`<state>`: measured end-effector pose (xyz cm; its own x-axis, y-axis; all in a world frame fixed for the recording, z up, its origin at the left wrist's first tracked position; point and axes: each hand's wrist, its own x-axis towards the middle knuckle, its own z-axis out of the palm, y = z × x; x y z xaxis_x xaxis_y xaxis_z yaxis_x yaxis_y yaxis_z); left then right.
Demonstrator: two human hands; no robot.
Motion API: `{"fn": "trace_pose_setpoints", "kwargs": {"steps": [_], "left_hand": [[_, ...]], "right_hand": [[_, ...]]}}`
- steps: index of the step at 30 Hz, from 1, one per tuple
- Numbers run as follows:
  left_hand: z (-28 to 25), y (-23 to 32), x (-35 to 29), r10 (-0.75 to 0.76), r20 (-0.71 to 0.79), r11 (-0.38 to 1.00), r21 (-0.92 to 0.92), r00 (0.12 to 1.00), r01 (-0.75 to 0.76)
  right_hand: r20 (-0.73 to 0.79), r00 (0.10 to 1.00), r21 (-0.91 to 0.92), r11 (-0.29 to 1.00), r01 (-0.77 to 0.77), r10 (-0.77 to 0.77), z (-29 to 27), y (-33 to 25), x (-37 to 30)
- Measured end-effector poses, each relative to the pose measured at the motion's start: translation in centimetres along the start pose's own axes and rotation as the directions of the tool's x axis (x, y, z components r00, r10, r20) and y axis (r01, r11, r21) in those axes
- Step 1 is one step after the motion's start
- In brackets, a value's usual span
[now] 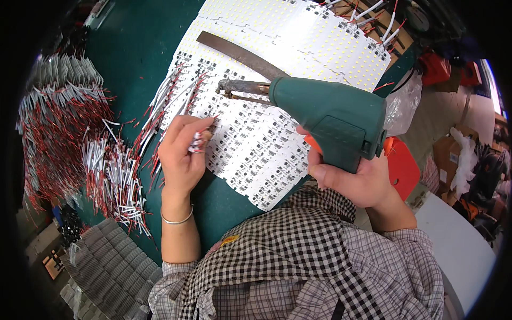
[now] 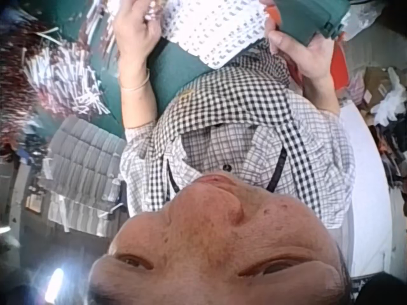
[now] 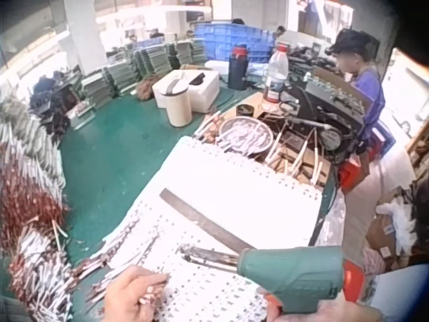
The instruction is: The person gathers a bundle of wires from a pile on the table and solders the wire ends one by one using a handheld soldering gun.
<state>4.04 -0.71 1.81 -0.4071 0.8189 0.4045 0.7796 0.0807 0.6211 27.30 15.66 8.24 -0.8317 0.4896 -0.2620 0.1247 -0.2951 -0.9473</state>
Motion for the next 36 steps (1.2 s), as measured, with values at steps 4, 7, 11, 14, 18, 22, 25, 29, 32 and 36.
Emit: {"fn": "trace_pose_setpoints", "kwargs": {"steps": [4,7,11,14,18,22,25,29,32,36], "left_hand": [[-0.7,-0.1,-0.8,-0.152,-0.175,0.988,0.008,0.973,0.156],[-0.3,0.9,-0.6,-0.359,-0.358,0.889,-0.412,0.862,0.2],[-0.2,0.9,0.9,-0.104,-0.14,0.986,-0.142,0.985,0.084],[0.3,1.5,1.4,-0.134,-0.051,0.991,-0.024,0.99,0.133],[0.6,1.1,1.2,-0.12,-0.067,0.991,0.052,0.99,0.124],[0.8,1.0,0.6,-0.11,-0.093,0.992,0.056,0.99,0.116],[0.9,1.1,0.6,-0.119,-0.117,0.989,0.075,0.986,0.128],[0.8,1.4,0.9,-0.151,-0.114,0.982,0.093,0.982,0.162],[1.1,1.1,0.7,-0.148,-0.097,0.98,0.119,0.984,0.159],[1.3,1.4,0.7,-0.107,-0.102,0.977,0.173,0.989,0.123]], "right_hand": [[0.003,1.0,0.014,0.999,0.029,-0.029,-0.4,0.3,0.0],[0.003,0.996,0.033,0.996,0.085,-0.085,-0.5,0.2,0.3],[-0.004,0.996,0.037,0.996,0.086,-0.086,-0.8,0.1,0.3],[0.009,0.997,0.041,0.996,0.074,-0.074,-0.9,0.2,0.2],[0.021,0.997,0.047,0.997,0.069,-0.07,-1.0,0.5,0.2],[0.016,0.999,0.044,0.998,0.042,-0.043,-1.0,0.4,0.2],[0.038,0.998,0.044,0.997,0.058,-0.059,-0.9,0.6,0.3],[0.041,0.997,0.041,0.998,0.056,-0.058,-0.6,0.7,0.3],[0.052,0.997,0.043,0.997,0.059,-0.061,-0.7,0.8,0.3],[0.057,0.998,0.0,0.999,0.037,-0.037,-1.4,1.5,0.3]]}}
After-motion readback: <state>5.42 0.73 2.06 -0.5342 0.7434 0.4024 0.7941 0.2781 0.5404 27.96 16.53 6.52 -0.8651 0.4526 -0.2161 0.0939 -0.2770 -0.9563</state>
